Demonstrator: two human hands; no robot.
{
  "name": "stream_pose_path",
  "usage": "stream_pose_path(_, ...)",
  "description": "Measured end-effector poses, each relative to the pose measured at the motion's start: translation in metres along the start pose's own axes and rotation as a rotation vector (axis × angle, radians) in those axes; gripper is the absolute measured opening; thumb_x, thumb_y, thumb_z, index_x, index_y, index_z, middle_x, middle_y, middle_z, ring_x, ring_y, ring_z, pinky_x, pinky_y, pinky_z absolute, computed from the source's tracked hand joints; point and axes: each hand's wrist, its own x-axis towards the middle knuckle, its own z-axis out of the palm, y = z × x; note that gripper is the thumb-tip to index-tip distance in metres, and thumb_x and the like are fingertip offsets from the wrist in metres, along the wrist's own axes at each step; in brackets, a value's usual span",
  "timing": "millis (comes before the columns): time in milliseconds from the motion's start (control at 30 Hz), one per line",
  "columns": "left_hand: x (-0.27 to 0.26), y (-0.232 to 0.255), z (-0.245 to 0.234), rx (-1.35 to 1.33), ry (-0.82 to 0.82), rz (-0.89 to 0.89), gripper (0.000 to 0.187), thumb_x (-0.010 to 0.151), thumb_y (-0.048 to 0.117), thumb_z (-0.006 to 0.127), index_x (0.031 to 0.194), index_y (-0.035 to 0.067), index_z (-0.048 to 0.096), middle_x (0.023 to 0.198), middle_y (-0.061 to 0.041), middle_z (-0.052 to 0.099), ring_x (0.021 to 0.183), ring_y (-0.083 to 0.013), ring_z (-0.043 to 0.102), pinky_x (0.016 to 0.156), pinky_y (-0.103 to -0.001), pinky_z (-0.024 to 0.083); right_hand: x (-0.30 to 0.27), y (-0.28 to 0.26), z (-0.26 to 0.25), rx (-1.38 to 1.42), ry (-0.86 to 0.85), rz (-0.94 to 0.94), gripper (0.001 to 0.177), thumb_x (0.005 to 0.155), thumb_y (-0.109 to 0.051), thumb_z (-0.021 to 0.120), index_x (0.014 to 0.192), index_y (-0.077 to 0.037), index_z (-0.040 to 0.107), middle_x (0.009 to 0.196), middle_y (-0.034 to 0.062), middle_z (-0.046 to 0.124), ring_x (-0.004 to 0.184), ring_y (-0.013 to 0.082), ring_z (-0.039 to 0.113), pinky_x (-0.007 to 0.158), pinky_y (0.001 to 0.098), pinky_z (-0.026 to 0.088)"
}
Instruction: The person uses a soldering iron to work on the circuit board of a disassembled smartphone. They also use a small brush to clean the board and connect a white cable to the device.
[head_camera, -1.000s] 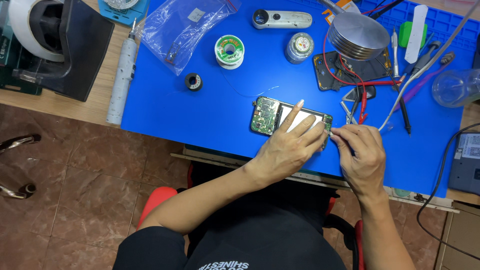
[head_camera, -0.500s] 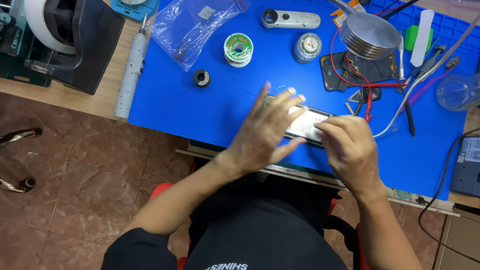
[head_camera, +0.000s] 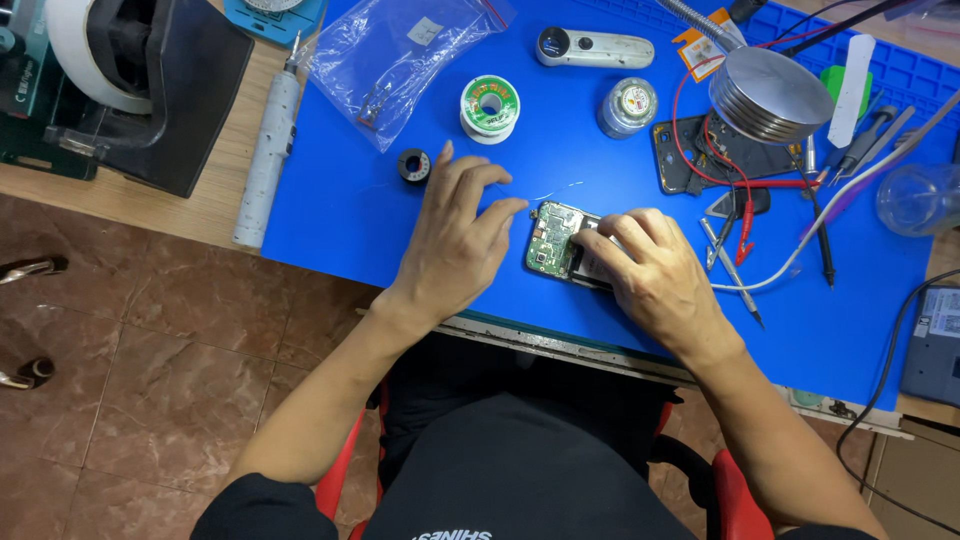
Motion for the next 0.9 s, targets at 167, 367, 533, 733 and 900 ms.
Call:
stream_pose_path(167,0.001,0.001,0.007,0.097,-0.050,-0.070,0.011,0.098,0.025,0.071,0.108,0.019,0.072,0.113,0.001,0.042,0.109,-0.0252,0.042,0.098,-0.049,0.036,-0.001,-0.002,0.001,-0.034,0.023,-0.016,0.010,0.105,-0.010,0.064,0.113,-0.012,0.071,0.103,0.0070,0.060,0.095,0.0290,0.060,0.083,0.0413,0.054)
stream_pose_path(367,0.010,0.006,0.001,0.025,-0.135,-0.145,0.005,0.101,0.027,0.072,0.104,0.023,0.070,0.108,0.004,0.036,0.103,-0.0231,0.038,0.085,-0.045,0.032,-0.004,-0.003,0.002,-0.055,0.037,-0.010,0.012,0.106,-0.010,0.062,0.115,-0.014,0.070,0.104,0.0064,0.059,0.096,0.0285,0.060,0.084,0.0413,0.053)
stream_pose_path(533,0.016,0.002,0.001,-0.184,-0.206,-0.269,0.006,0.099,0.025,0.075,0.098,0.022,0.070,0.106,0.004,0.040,0.104,-0.0235,0.041,0.088,-0.047,0.033,-0.003,-0.004,0.002,-0.059,0.058,-0.006,0.011,0.106,-0.011,0.061,0.114,-0.012,0.069,0.104,0.0074,0.059,0.097,0.0292,0.060,0.085,0.0411,0.053)
stream_pose_path(733,0.019,-0.001,0.004,-0.319,-0.268,-0.390,0.006,0.093,0.032,0.077,0.097,0.028,0.074,0.095,0.011,0.063,0.100,-0.0193,0.056,0.087,-0.045,0.032,-0.005,-0.005,0.001,-0.088,0.062,-0.007,0.015,0.107,-0.011,0.059,0.116,-0.013,0.071,0.104,0.0061,0.060,0.099,0.0276,0.060,0.086,0.0397,0.053)
stream_pose_path(900,0.024,-0.003,0.000,-0.450,-0.315,-0.535,0.009,0.092,0.029,0.077,0.099,0.024,0.078,0.088,0.011,0.076,0.079,-0.0118,0.057,0.089,-0.039,0.028,-0.007,-0.006,0.000,-0.085,0.054,-0.006,0.017,0.107,-0.011,0.058,0.117,-0.013,0.072,0.105,0.0066,0.060,0.102,0.0277,0.061,0.089,0.0385,0.052)
